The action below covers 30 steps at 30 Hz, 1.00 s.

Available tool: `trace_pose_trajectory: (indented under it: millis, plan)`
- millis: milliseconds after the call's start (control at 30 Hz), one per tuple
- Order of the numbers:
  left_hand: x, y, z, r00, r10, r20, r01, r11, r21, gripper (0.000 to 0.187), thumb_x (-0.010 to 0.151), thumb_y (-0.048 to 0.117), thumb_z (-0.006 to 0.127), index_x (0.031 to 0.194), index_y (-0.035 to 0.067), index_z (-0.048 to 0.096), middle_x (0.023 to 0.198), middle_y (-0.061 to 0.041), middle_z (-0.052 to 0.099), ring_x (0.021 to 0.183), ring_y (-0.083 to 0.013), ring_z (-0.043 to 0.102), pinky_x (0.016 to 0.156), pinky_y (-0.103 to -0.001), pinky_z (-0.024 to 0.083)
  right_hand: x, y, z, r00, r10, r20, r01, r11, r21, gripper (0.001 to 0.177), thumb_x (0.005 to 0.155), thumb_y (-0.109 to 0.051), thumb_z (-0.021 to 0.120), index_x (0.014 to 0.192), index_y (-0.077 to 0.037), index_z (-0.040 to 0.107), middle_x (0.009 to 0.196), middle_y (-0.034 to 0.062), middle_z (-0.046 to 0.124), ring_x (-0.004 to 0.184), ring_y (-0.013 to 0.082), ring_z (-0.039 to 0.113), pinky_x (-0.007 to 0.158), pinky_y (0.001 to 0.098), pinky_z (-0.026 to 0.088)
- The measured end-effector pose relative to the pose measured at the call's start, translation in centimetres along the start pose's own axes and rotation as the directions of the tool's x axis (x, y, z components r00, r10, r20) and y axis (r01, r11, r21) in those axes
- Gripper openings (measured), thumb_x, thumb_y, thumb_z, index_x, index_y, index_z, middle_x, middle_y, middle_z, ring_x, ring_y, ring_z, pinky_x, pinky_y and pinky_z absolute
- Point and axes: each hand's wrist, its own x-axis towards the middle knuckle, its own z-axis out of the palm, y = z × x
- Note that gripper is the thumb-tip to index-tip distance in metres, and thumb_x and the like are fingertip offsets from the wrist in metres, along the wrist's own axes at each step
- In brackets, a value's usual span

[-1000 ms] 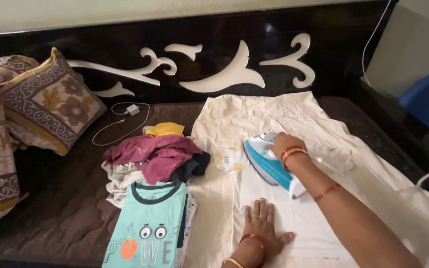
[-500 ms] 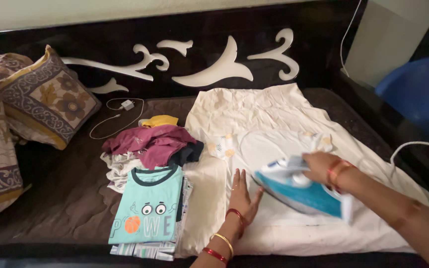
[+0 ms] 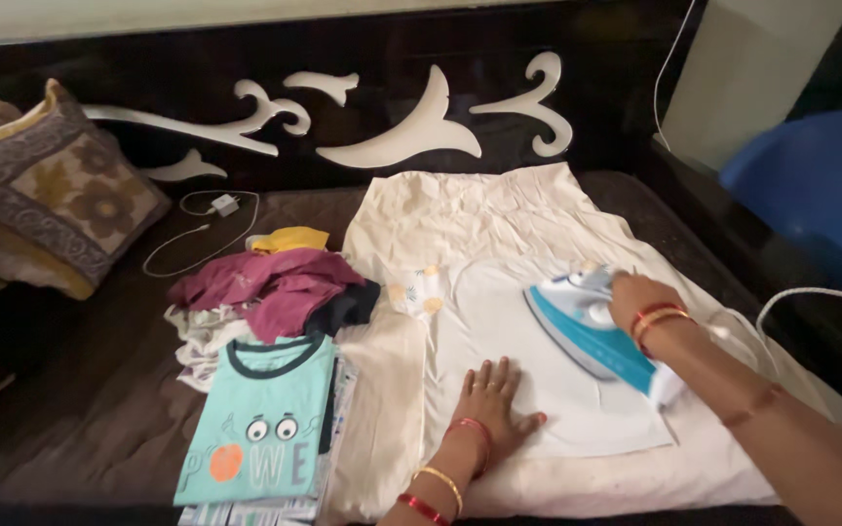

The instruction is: The person irons a light blue t-shirt and a white pineapple-patterned t-shirt on a bed. They smooth the fabric, use a steam iron, fold each shirt, and place them in a stack. The person then begins ironing a second white t-shirt.

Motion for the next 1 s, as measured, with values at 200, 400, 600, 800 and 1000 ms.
trace_pose_trajectory:
  millis: [200,400,600,800,1000]
  plan:
    - [-0.3,-0.2,-0.7,1.000,0.006,0.031,-0.005,1.000,-0.011,0.090,0.094,0.065,0.047,0.160,0.008,0.027,0.170,-0.016,0.016,0.157,-0.0358,0.007,0.125,-0.051,0.003,10.2,-3.3,2.8,0.989,0.139,-0.050,-0.138,0.990,0.032,0.026,0.098,-0.012,0.055,0.109,-0.005,0.078,0.114,0.0206,0.075,0.107,0.0353,0.074,0.090,0.0434,0.060]
    - [-0.2,-0.5,-0.6,0.999,0.017,0.042,-0.015,0.999,-0.043,0.091,0.093,0.065,0.050,0.160,0.008,0.027,0.169,-0.017,0.016,0.158,-0.0348,0.007,0.125,-0.051,0.003,12.5,-4.6,2.4,0.984,0.171,0.059,-0.173,0.984,0.037,0.026,0.093,-0.012,0.061,0.111,-0.005,0.078,0.118,0.0191,0.074,0.111,0.0340,0.073,0.091,0.0425,0.060]
    - [-0.7,-1.0,-1.0,1.000,-0.020,0.010,0.020,1.000,-0.020,0.095,0.091,0.067,0.052,0.160,0.008,0.026,0.170,-0.016,0.017,0.158,-0.0322,0.008,0.127,-0.050,0.004,4.9,-1.7,1.3,0.988,0.078,0.133,-0.084,0.996,0.042,0.027,0.093,-0.018,0.062,0.111,-0.005,0.077,0.116,0.0228,0.075,0.111,0.0362,0.074,0.094,0.0448,0.059]
    - [-2.1,-2.5,-2.3,0.976,-0.209,0.059,0.205,0.977,0.067,0.110,0.086,0.075,0.053,0.162,0.006,0.013,0.171,-0.016,0.006,0.158,-0.0306,0.002,0.126,-0.048,0.002,-6.5,1.3,-2.1,0.974,-0.125,0.189,0.123,0.992,0.020,0.033,0.084,-0.028,0.071,0.112,-0.010,0.070,0.108,0.0173,0.075,0.104,0.0347,0.073,0.093,0.0453,0.057]
    - [-2.8,-2.9,-2.5,0.963,-0.267,0.042,0.262,0.960,0.096,0.120,0.084,0.079,0.057,0.161,-0.001,0.013,0.170,-0.022,0.005,0.159,-0.0349,0.002,0.127,-0.048,0.006,-9.6,-1.5,-4.4,0.972,-0.134,0.194,0.147,0.988,-0.052,0.035,0.087,-0.034,0.070,0.116,-0.015,0.067,0.107,0.0130,0.075,0.103,0.0326,0.073,0.091,0.0452,0.058]
